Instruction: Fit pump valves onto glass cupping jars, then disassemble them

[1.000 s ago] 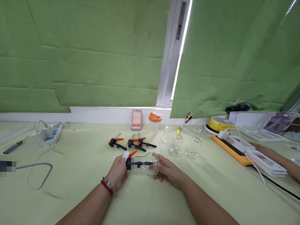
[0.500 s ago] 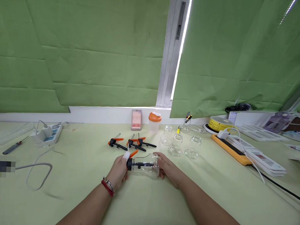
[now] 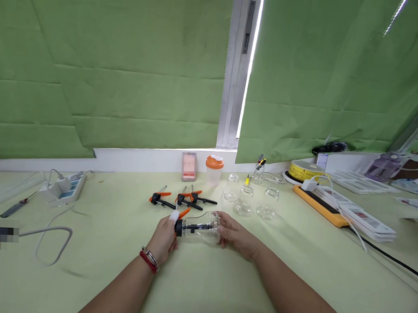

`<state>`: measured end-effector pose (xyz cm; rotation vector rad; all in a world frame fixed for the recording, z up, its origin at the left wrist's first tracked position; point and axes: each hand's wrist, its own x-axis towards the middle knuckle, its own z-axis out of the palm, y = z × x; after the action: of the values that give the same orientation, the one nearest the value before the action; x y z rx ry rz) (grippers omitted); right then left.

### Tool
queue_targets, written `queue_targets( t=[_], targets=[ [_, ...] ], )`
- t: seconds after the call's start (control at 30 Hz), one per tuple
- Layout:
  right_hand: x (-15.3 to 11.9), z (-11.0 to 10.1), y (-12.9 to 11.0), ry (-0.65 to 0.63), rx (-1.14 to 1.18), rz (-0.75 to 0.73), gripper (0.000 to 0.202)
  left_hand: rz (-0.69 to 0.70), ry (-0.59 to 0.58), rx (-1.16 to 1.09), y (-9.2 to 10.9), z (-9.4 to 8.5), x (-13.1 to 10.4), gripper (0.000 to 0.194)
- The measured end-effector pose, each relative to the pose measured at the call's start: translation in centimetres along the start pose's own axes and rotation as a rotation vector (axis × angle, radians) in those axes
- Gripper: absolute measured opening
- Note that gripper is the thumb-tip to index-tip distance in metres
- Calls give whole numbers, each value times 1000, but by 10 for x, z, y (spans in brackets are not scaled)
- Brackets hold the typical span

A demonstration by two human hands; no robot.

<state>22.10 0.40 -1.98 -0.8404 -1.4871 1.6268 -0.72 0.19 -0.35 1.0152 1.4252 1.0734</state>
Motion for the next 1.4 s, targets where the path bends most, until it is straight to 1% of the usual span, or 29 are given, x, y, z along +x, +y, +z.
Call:
queue_targets(
  t=[0.1, 0.17, 0.3, 0.47, 0.6, 0.73, 0.93, 1.0, 1.13, 1.27, 1.3, 1.4],
  targets=[
    [-2, 0, -3, -18, 2, -24, 55, -10, 8, -5, -1, 0, 1, 28],
    [-2, 1, -3, -12, -7, -28, 54, -11, 11, -7, 0, 0, 1, 28],
    [0, 1, -1, 28, -32, -2, 53, -14, 14, -5, 1, 0, -1, 32],
    [0, 2, -3, 80, -59, 38, 61, -17, 20, 6, 2, 0, 0, 31],
    [1, 5, -6, 91, -104, 48, 57, -9, 16, 9, 3, 0, -1, 33],
    [3, 7, -2, 123, -122, 106, 53, 5, 5, 14, 4, 2, -4, 35],
    [4, 5, -1, 113, -100, 109, 53, 11, -3, -1, 3, 1, -4, 35],
    [2, 4, -4, 93, -104, 77, 50, 6, -4, -13, 2, 1, -3, 35],
    [-2, 1, -9, 9, -101, -10, 45, -5, 2, -30, 1, 0, -1, 33],
    [-3, 0, -9, 51, -26, -5, 65, -9, -1, -34, -1, -1, 0, 34],
    [-3, 0, -8, 62, -28, 7, 67, -5, -3, -32, -1, -1, 0, 34],
    [0, 1, -7, 67, -74, 47, 58, 3, -7, -26, -2, -1, 0, 34]
  ],
)
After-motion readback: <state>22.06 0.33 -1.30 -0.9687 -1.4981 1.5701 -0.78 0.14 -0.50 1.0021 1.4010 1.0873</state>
